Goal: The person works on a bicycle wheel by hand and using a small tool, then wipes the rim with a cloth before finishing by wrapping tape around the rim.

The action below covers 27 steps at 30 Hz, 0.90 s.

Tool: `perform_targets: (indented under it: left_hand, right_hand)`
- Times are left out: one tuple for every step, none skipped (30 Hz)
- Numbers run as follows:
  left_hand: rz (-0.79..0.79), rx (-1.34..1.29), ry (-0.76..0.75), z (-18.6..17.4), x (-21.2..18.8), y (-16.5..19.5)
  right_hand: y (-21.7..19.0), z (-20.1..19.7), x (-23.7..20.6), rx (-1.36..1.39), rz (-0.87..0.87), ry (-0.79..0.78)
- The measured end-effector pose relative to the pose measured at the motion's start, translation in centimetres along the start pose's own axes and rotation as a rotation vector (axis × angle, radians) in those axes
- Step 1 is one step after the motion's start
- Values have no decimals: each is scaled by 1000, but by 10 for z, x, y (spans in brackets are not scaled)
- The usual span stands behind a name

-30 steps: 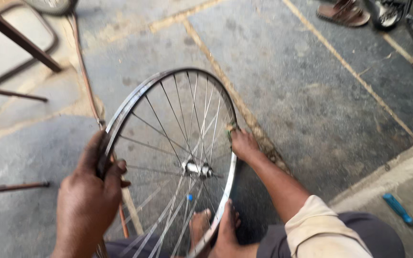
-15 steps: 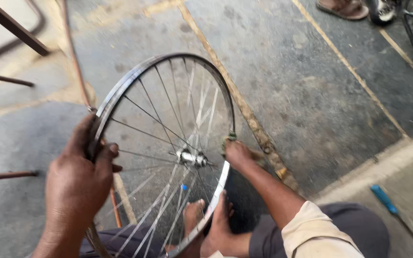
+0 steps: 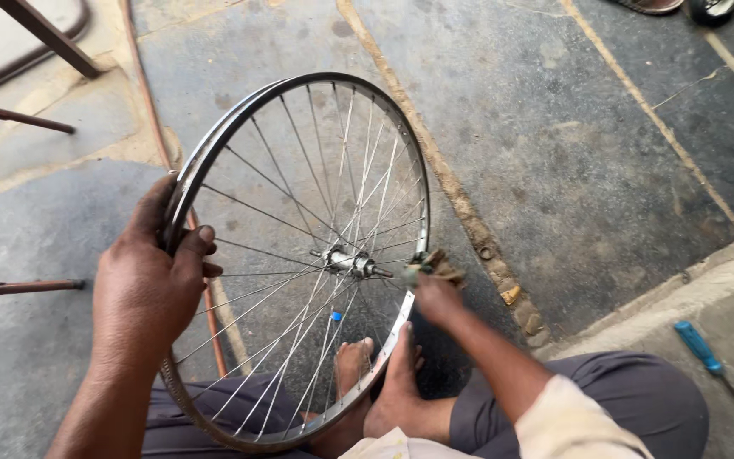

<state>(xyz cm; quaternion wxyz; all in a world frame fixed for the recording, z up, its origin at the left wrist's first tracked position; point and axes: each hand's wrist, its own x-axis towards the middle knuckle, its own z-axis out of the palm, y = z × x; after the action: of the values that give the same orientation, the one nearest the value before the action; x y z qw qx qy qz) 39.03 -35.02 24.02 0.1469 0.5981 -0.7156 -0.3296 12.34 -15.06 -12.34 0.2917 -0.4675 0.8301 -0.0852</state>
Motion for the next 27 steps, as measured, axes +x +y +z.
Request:
perform_targets:
  left_hand:
    - [7,8,-1,0,0,-2]
    - [10,11,2,1,0,-3]
    - [12,24,7,-1,1,-4]
    - [-7,10,1,-1,1,-5]
    - [-25,-13,-8,-2,2,-6]
    - [-33,-33,-3,-3,4,-6]
    - [-11,-46,7,-3,6,-6]
    - [3,-55,9,-4,8,-6]
    - [19,-57,2,-3,8,-5]
    - [36,-57,-6,-3,8,-4]
    - [53,-58,-4,-2,6,-4]
    - [70,-58,4,-1,5,-3]
    - [77,-39,8,0,3,-3]
    - [86,-22,16,2,-1,-3]
    - [102,3,25,1,-1,-4]
    - [74,-9,28,1,-1,-4]
    - [35,-23,22,1,-1,-5]
    - [5,-35,14,0,1,-5]
    - [0,-38,8,0,3,-6]
    - [-7,-41,5,-2,6,-6]
    - [-16,-39,-2,-3,8,-7]
    - [-7,-42,-7,-2,10,-7]
    - [4,-44,-7,-3,11,-7]
    - [10,-47,-2,-2,12,-8]
    - [18,-46,-4,-2,12,-9]
    - [31,-50,-5,-1,12,-10]
    - [42,-56,4,-1,11,-12]
  right_hand:
    - [1,2,3,-50,-61,58]
    - [2,1,4,-85,-74,89]
    - [-2,3,1,-80,-58,118]
    - [-8,4,0,-17,7,128]
    - [-17,7,-8,57,55,145]
    - [-27,14,-14,134,87,166]
    - [-37,21,-23,184,77,196]
    - [-48,30,-28,187,40,225]
    - [-55,39,-36,173,-26,303]
    - [-58,45,-40,147,31,264]
    - [-61,52,-42,123,78,227]
    - [-60,54,-43,99,119,192]
    - [-59,54,-43,76,118,166]
    - [-54,51,-41,51,115,144]
    - [-52,46,-40,36,111,127]
    - [-49,39,-39,64,99,149]
    - [-47,31,-39,86,93,159]
    - [-47,25,-40,111,92,177]
    - [-48,20,-40,182,110,236]
    - [-50,17,-40,254,124,294]
    - [-53,17,-41,328,141,348]
    - [-55,19,-41,279,108,346]
    - [-56,23,-41,231,71,347]
    - [-55,27,-39,183,28,344]
    - [-54,32,-38,131,24,362]
    - [-50,35,-36,75,19,386]
    - [-45,37,-34,18,5,411]
